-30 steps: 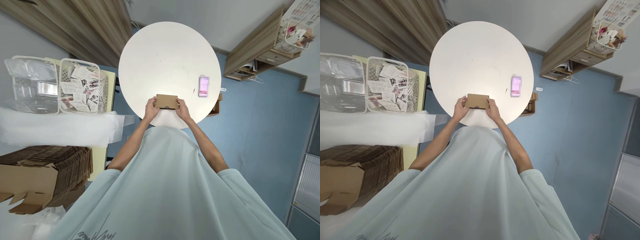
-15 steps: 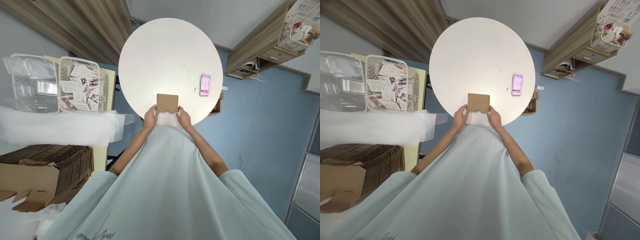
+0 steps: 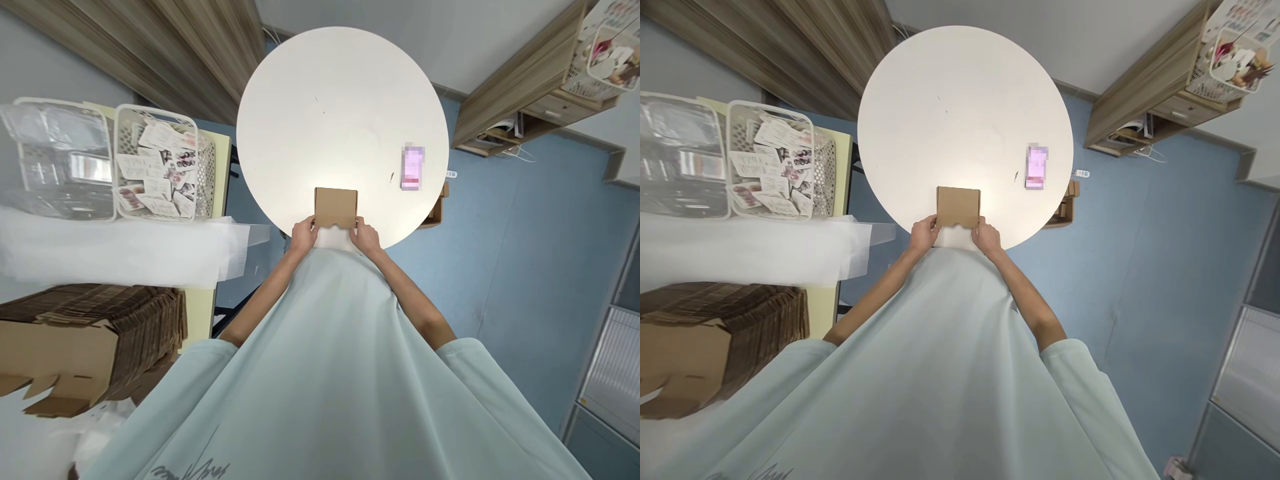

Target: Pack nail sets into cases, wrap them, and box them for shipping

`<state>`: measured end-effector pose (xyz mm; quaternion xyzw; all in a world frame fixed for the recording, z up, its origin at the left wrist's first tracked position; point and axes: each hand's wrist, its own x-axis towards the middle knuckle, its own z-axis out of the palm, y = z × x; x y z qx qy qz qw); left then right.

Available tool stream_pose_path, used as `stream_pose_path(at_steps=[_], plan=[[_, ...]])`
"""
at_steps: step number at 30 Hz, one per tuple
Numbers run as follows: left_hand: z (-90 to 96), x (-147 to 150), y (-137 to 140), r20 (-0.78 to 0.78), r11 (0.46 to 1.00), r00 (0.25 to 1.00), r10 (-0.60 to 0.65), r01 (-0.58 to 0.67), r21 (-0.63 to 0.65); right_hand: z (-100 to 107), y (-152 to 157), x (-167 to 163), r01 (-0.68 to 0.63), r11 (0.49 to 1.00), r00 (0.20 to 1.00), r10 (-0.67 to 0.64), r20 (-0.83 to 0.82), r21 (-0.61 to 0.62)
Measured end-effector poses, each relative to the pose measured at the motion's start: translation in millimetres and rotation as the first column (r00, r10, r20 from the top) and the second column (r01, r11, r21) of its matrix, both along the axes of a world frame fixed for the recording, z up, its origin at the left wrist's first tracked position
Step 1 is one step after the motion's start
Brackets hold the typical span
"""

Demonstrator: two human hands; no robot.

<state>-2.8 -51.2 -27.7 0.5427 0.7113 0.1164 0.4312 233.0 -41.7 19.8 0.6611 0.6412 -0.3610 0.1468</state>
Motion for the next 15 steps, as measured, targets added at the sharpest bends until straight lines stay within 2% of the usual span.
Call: stream_pose_path(at_steps=[8,15], plan=[[-5.3,5,0,0.065,0.994,0.992,0.111,-0.109,-0.029,-24,-1,11,0.099,0.993,0.986,-0.090,-0.137,0.058],[-9.9,8,2,0.047,0.984,0.985,0.168,-0.165,-0.068,-51,-2,18,0.264,0.959,0.921,-0.218,-0.322,0.104]])
